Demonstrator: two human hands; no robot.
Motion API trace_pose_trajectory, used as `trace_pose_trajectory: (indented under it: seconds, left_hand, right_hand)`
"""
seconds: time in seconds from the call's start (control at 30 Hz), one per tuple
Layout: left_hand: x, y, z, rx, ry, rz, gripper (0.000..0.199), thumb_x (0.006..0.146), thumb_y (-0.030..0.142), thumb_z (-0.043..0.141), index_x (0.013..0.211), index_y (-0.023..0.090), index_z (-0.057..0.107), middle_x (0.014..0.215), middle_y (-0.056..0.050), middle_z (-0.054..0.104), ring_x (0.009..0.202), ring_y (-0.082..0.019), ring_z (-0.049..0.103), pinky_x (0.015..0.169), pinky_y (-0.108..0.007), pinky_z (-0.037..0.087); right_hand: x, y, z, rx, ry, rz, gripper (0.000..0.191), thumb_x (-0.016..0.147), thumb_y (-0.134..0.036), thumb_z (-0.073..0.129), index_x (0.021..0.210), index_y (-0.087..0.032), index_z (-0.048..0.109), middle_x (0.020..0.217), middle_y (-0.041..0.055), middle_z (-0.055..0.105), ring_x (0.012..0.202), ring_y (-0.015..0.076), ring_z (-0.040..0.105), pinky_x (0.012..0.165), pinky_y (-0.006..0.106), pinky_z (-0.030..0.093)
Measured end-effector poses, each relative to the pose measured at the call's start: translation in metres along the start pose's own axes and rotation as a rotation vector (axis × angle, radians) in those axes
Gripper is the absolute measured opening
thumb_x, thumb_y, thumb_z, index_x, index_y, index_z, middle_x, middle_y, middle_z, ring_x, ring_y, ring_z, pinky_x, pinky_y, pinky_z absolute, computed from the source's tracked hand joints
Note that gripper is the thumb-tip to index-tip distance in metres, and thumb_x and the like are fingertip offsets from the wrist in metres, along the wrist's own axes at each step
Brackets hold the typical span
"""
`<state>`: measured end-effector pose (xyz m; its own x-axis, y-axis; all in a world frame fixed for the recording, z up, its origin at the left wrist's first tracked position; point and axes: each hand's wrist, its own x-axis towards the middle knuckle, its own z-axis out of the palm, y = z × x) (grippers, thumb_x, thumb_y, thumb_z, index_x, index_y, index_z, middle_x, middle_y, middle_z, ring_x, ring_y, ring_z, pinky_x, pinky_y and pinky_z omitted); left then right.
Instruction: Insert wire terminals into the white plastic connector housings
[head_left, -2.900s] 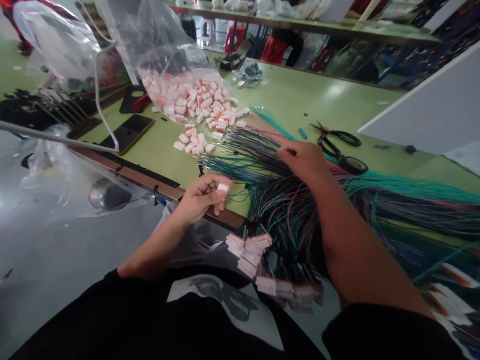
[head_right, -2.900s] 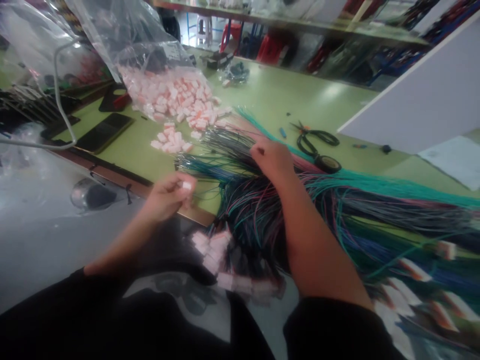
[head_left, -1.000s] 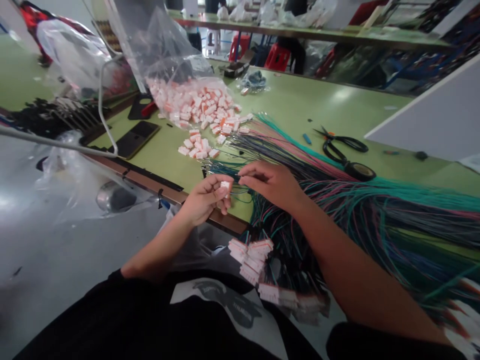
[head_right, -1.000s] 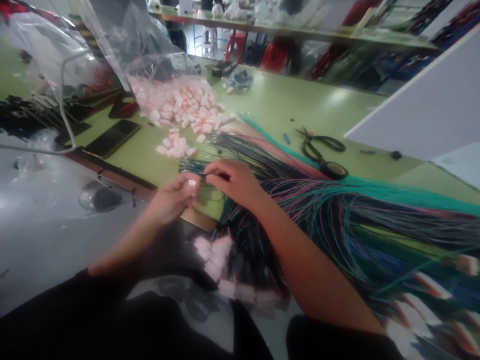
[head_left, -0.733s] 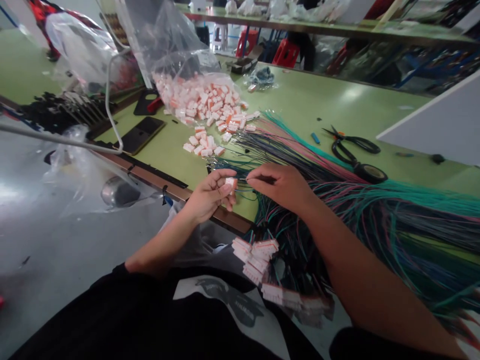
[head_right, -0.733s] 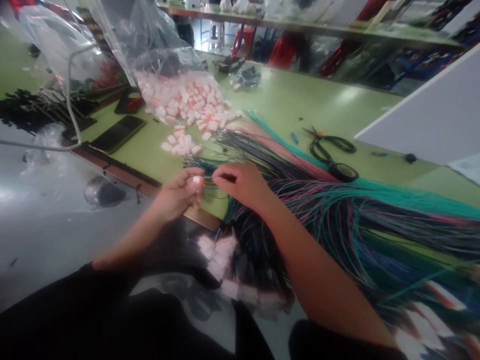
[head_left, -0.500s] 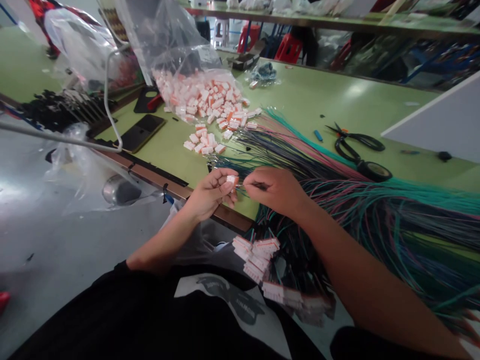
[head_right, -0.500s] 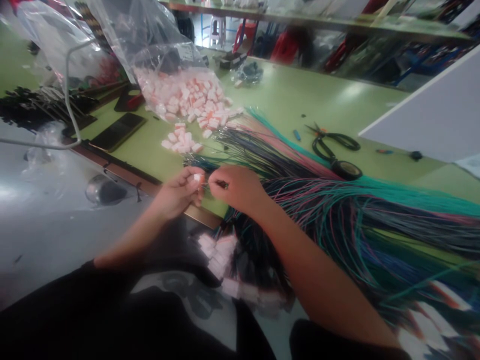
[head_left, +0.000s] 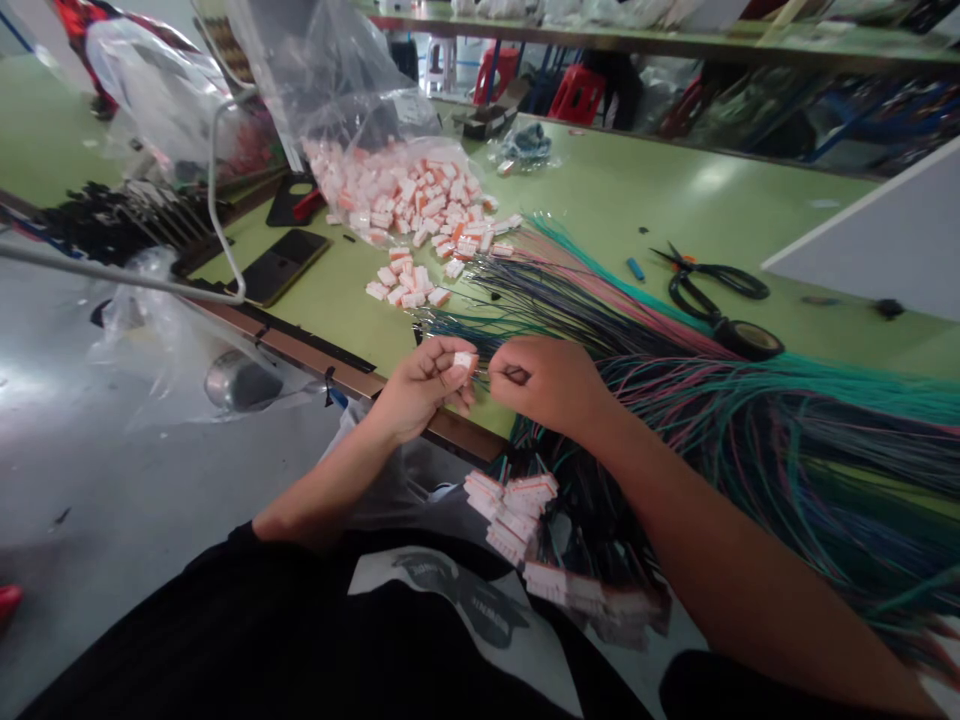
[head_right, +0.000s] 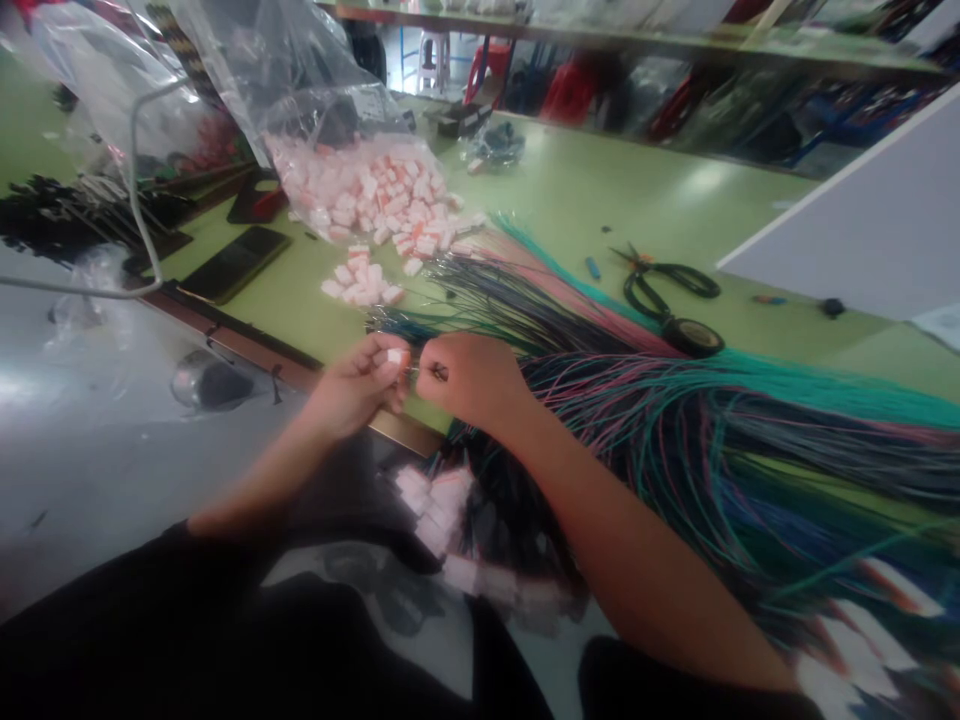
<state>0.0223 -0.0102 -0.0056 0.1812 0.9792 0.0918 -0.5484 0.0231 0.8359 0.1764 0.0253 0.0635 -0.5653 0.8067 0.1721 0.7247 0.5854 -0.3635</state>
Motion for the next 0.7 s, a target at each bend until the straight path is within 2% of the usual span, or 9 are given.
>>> trace_pose_trajectory:
  seconds: [0.2,0.37,0.5,0.7]
  left_hand:
    - [-0.001,-0.002,0.004,0.11,0.027,0.034,0.041,0.066,0.039,0.079,0.09,0.016,0.055,0.063,0.006,0.061,0.051,-0.006,0.06,0.047,-0.016,0.05]
    - [-0.003,0.0,0.008,0.186,0.092,0.04,0.047,0.061,0.043,0.081,0.087,0.016,0.053,0.061,0.006,0.06,0.048,-0.006,0.059,0.047,-0.017,0.05]
    - [-0.005,0.001,0.01,0.217,0.127,0.064,0.043,0.065,0.042,0.079,0.089,0.016,0.054,0.06,0.006,0.06,0.048,-0.007,0.059,0.047,-0.018,0.05]
    - [-0.007,0.001,0.012,0.234,0.134,0.059,0.036,0.068,0.036,0.077,0.087,0.016,0.055,0.057,0.006,0.06,0.047,-0.007,0.058,0.046,-0.018,0.05]
  right_hand:
    - [-0.001,0.001,0.007,0.05,-0.011,0.005,0.011,0.064,-0.019,0.05,0.054,-0.018,0.055,0.052,-0.0011,0.052,0.053,0.01,0.042,0.055,0.025,0.026]
    - [0.002,0.006,0.014,0.24,-0.015,0.001,0.014,0.068,-0.021,0.05,0.057,-0.017,0.057,0.05,-0.0026,0.051,0.051,0.0088,0.042,0.054,0.023,0.028]
    - [0.003,0.012,0.011,0.381,-0.055,-0.011,0.012,0.069,-0.022,0.053,0.063,-0.017,0.061,0.053,-0.0039,0.054,0.052,0.008,0.044,0.056,0.022,0.031]
    - [0.001,0.012,0.013,0.36,-0.037,-0.03,0.011,0.069,-0.016,0.054,0.06,-0.016,0.061,0.053,-0.0046,0.053,0.053,0.0069,0.044,0.057,0.021,0.031]
